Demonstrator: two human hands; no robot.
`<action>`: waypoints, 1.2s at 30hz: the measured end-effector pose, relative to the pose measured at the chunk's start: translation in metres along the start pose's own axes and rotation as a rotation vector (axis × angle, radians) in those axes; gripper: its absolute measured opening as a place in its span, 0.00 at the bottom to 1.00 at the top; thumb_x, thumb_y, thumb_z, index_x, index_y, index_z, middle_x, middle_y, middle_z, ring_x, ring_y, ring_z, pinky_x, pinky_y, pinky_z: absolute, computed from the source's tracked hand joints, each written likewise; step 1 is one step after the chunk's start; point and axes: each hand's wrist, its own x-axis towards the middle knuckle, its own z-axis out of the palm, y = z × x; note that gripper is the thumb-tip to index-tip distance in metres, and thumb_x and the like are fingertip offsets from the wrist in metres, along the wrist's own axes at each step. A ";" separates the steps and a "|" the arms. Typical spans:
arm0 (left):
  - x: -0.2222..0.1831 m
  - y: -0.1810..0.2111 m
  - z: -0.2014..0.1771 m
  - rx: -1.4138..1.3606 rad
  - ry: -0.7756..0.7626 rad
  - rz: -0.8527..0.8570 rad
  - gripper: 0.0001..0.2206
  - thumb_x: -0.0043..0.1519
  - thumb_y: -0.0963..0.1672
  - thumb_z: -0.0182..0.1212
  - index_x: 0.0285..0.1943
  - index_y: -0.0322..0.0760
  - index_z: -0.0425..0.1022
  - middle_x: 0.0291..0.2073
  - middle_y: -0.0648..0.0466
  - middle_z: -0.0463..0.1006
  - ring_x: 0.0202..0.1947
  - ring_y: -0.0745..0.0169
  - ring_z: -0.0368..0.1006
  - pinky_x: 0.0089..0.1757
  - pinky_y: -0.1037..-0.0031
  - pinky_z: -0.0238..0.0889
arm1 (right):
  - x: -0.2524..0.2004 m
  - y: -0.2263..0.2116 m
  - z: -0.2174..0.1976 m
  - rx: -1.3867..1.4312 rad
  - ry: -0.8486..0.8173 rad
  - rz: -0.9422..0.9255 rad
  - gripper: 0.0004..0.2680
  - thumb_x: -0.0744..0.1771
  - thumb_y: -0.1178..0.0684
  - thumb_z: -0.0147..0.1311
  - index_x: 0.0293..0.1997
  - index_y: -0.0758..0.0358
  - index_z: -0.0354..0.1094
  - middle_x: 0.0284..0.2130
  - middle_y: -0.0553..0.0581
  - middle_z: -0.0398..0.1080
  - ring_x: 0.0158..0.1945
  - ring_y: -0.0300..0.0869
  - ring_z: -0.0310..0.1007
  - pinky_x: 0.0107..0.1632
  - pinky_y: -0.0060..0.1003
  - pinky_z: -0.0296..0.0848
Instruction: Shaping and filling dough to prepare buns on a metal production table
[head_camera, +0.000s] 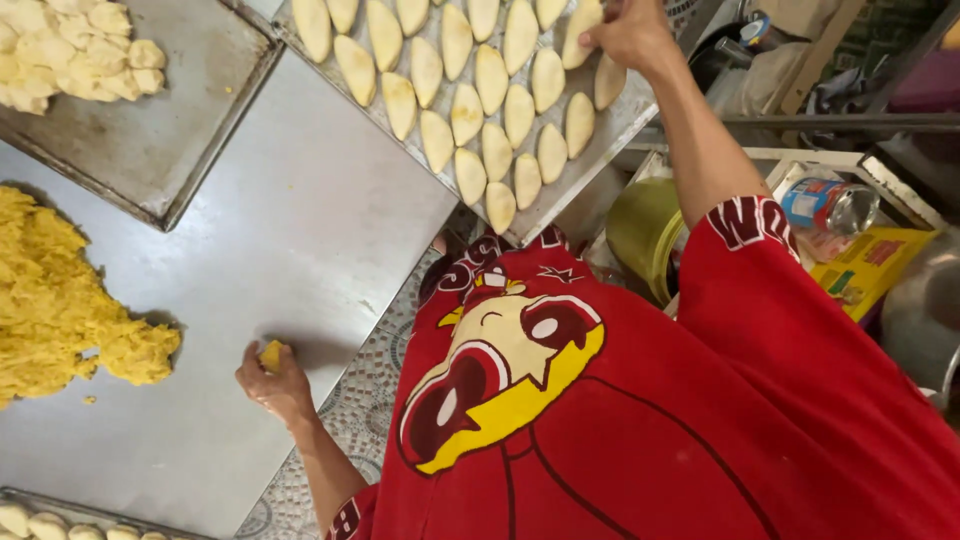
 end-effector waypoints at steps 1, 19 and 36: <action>-0.001 0.002 -0.002 0.009 -0.011 -0.033 0.26 0.55 0.39 0.72 0.64 0.22 0.73 0.45 0.37 0.69 0.38 0.45 0.70 0.34 0.51 0.70 | -0.001 -0.003 0.002 -0.051 -0.003 0.076 0.05 0.63 0.50 0.70 0.38 0.49 0.78 0.35 0.38 0.78 0.36 0.28 0.72 0.39 0.33 0.70; 0.003 0.414 0.124 -0.479 -0.501 0.545 0.11 0.69 0.42 0.59 0.58 0.30 0.76 0.49 0.46 0.80 0.50 0.50 0.74 0.50 0.59 0.63 | -0.093 -0.078 -0.060 -0.484 -0.219 0.001 0.17 0.60 0.53 0.71 0.51 0.57 0.73 0.47 0.60 0.59 0.58 0.54 0.59 0.63 0.59 0.52; -0.027 0.488 0.265 0.104 -0.539 0.799 0.15 0.59 0.35 0.54 0.56 0.32 0.70 0.46 0.46 0.70 0.46 0.45 0.66 0.37 0.56 0.65 | -0.069 -0.053 -0.099 -0.447 -0.136 -0.345 0.14 0.61 0.51 0.72 0.45 0.56 0.68 0.35 0.55 0.79 0.41 0.56 0.75 0.50 0.53 0.55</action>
